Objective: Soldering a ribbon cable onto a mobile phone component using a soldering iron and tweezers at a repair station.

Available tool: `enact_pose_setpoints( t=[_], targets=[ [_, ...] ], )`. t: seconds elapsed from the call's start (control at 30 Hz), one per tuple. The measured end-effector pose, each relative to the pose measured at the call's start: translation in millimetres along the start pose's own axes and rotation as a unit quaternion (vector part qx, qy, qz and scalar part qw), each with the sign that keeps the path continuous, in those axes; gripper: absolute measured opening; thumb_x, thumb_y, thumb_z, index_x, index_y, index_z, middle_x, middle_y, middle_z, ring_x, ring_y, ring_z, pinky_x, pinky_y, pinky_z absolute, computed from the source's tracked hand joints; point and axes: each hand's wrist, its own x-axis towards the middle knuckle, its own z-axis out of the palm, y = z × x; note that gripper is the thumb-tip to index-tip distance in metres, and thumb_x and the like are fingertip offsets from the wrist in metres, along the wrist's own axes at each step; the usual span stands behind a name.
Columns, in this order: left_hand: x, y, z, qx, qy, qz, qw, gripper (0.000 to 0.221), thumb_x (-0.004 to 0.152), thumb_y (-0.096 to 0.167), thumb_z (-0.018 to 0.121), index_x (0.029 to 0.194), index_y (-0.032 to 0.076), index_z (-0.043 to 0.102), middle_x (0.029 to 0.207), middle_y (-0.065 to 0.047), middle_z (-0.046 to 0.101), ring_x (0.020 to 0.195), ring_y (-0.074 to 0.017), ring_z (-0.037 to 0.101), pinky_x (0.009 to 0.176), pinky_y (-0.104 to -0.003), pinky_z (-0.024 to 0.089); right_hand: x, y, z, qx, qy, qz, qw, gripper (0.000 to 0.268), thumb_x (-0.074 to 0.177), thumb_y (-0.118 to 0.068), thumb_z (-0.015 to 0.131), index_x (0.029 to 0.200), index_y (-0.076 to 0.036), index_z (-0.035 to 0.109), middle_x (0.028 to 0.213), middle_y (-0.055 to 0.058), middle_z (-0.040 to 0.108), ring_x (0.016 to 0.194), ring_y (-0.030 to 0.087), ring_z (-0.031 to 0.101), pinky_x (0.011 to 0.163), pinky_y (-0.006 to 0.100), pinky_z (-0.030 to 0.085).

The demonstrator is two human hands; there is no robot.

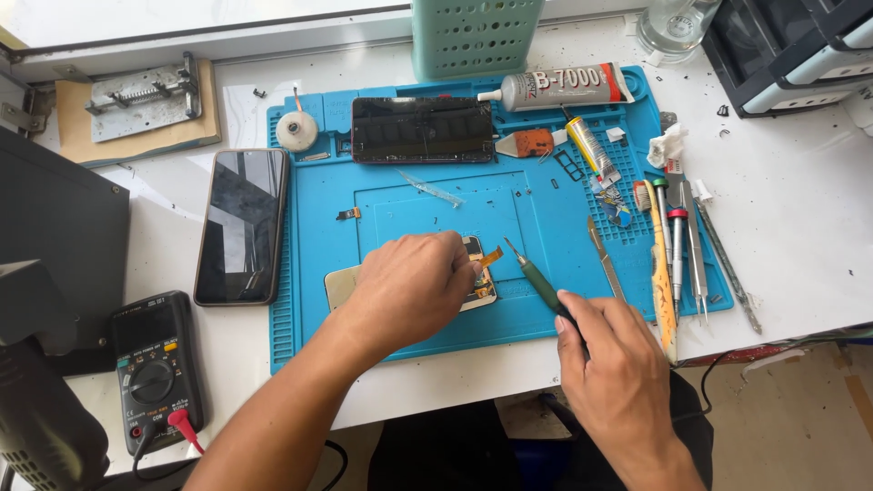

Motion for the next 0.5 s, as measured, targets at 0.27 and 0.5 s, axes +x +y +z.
enact_pose_setpoints(
  t=[0.27, 0.5],
  targets=[
    [7, 2, 10, -0.034, 0.035, 0.014, 0.999, 0.038, 0.108, 0.035, 0.046, 0.079, 0.014, 0.06, 0.072, -0.003, 0.065, 0.062, -0.0283, 0.05, 0.052, -0.046, 0.035, -4, -4, -3, 0.026, -0.001, -0.012, 1.0, 0.03, 0.096, -0.011, 0.068, 0.126, -0.003, 0.072, 0.099, 0.008, 0.065, 0.083, 0.024, 0.065, 0.068, 0.038, 0.055],
    [14, 10, 18, -0.049, 0.071, -0.001, 0.996, 0.034, 0.104, 0.035, 0.051, 0.077, 0.016, 0.061, 0.069, -0.001, 0.066, 0.06, -0.0266, 0.054, 0.051, -0.045, 0.037, 8, -5, -1, 0.016, -0.016, -0.006, 1.0, 0.027, 0.096, -0.009, 0.068, 0.122, -0.003, 0.072, 0.096, 0.009, 0.066, 0.079, 0.026, 0.065, 0.056, 0.039, 0.054]
  ],
)
